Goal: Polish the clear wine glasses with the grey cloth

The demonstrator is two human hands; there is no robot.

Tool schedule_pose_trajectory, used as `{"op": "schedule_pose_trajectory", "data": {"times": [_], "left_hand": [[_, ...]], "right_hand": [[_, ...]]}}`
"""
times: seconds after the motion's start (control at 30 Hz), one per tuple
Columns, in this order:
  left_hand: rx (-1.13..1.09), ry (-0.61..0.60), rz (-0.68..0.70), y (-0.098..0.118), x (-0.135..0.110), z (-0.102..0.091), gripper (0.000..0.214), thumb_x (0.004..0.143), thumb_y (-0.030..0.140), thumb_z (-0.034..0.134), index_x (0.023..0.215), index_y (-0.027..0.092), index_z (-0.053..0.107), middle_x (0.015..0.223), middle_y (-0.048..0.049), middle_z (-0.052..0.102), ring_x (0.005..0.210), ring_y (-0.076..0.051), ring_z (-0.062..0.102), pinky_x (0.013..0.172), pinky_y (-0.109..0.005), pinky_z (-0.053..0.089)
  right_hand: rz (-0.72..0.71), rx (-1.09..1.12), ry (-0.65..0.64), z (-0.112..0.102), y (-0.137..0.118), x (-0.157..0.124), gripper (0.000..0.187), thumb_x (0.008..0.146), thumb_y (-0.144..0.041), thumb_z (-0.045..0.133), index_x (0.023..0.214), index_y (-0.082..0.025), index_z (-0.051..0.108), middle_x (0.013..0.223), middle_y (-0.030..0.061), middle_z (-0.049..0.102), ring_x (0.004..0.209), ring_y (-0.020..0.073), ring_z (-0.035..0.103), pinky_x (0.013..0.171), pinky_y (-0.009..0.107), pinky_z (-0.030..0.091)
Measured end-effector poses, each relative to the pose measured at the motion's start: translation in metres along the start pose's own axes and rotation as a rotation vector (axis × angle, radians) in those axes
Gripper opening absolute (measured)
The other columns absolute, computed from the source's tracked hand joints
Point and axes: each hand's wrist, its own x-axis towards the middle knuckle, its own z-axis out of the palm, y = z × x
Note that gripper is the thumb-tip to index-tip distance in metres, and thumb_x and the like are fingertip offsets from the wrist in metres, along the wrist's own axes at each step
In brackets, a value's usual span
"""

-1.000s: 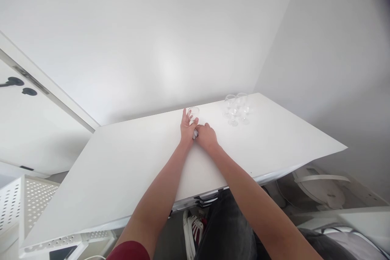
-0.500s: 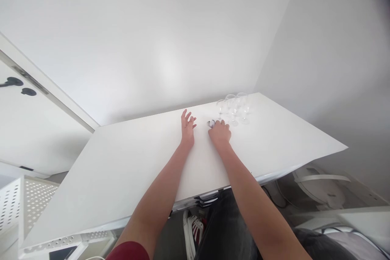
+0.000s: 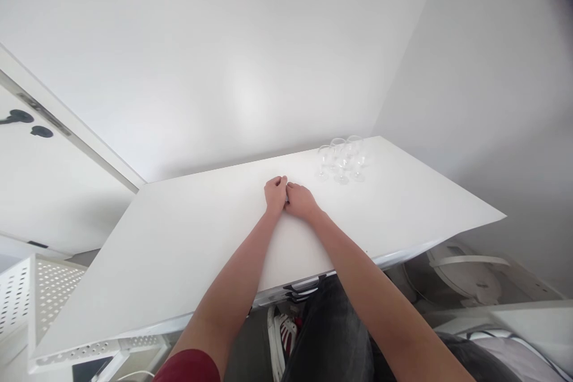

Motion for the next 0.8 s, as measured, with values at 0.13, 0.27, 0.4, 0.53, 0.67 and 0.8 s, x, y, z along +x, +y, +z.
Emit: {"op": "schedule_pose_trajectory", "data": {"times": [0.13,0.27,0.4,0.53,0.67,0.8], "left_hand": [[0.072,-0.038,-0.037,-0.0052,0.0002,0.0001,0.047,0.086,0.03,0.062,0.058,0.021,0.026,0.056,0.0033,0.023,0.053,-0.011,0.025,0.053,-0.029,0.019],[0.085,-0.034,-0.029,-0.0058,0.001,0.0007,0.046,0.086,0.03,0.061,0.058,0.021,0.026,0.055,0.0031,0.025,0.052,-0.012,0.026,0.053,-0.029,0.02],[0.119,-0.032,-0.024,-0.0057,0.0017,0.0016,0.046,0.087,0.029,0.059,0.057,0.021,0.026,0.055,0.0029,0.025,0.053,-0.012,0.028,0.054,-0.029,0.022],[0.112,-0.033,-0.019,-0.008,0.0023,0.0017,0.045,0.087,0.03,0.059,0.058,0.021,0.025,0.056,0.003,0.024,0.053,-0.012,0.025,0.054,-0.029,0.021],[0.113,-0.036,-0.011,-0.0101,0.0027,0.0015,0.046,0.088,0.032,0.058,0.058,0.021,0.026,0.056,0.0028,0.025,0.053,-0.012,0.025,0.054,-0.029,0.021],[0.099,-0.031,-0.008,-0.01,0.0034,0.0017,0.046,0.089,0.034,0.056,0.057,0.021,0.026,0.057,0.0025,0.026,0.054,-0.012,0.026,0.054,-0.029,0.022]], "right_hand": [[0.025,0.067,-0.007,-0.0023,0.0024,-0.0011,0.025,0.084,-0.018,0.057,0.108,-0.019,0.064,0.098,0.0066,0.066,0.081,0.0199,0.062,0.065,0.028,0.04],[0.017,0.101,-0.01,-0.0029,0.0056,-0.0004,0.023,0.083,-0.018,0.057,0.105,-0.02,0.064,0.096,0.0056,0.067,0.08,0.0193,0.062,0.063,0.027,0.039],[0.015,0.106,0.008,0.0004,0.0077,0.0008,0.021,0.082,-0.018,0.057,0.101,-0.02,0.064,0.094,0.005,0.067,0.077,0.0187,0.061,0.061,0.027,0.038],[0.018,0.11,0.008,0.0,0.0074,0.0008,0.02,0.083,-0.019,0.057,0.102,-0.02,0.064,0.095,0.0053,0.067,0.079,0.0188,0.062,0.062,0.027,0.039],[0.027,0.099,0.003,-0.0027,0.0052,0.0,0.02,0.084,-0.019,0.058,0.103,-0.02,0.063,0.095,0.005,0.067,0.079,0.0186,0.062,0.062,0.026,0.038],[0.031,0.093,0.004,-0.0027,0.0046,0.0,0.02,0.084,-0.018,0.058,0.103,-0.02,0.063,0.095,0.005,0.067,0.079,0.0186,0.062,0.062,0.027,0.038]]}}
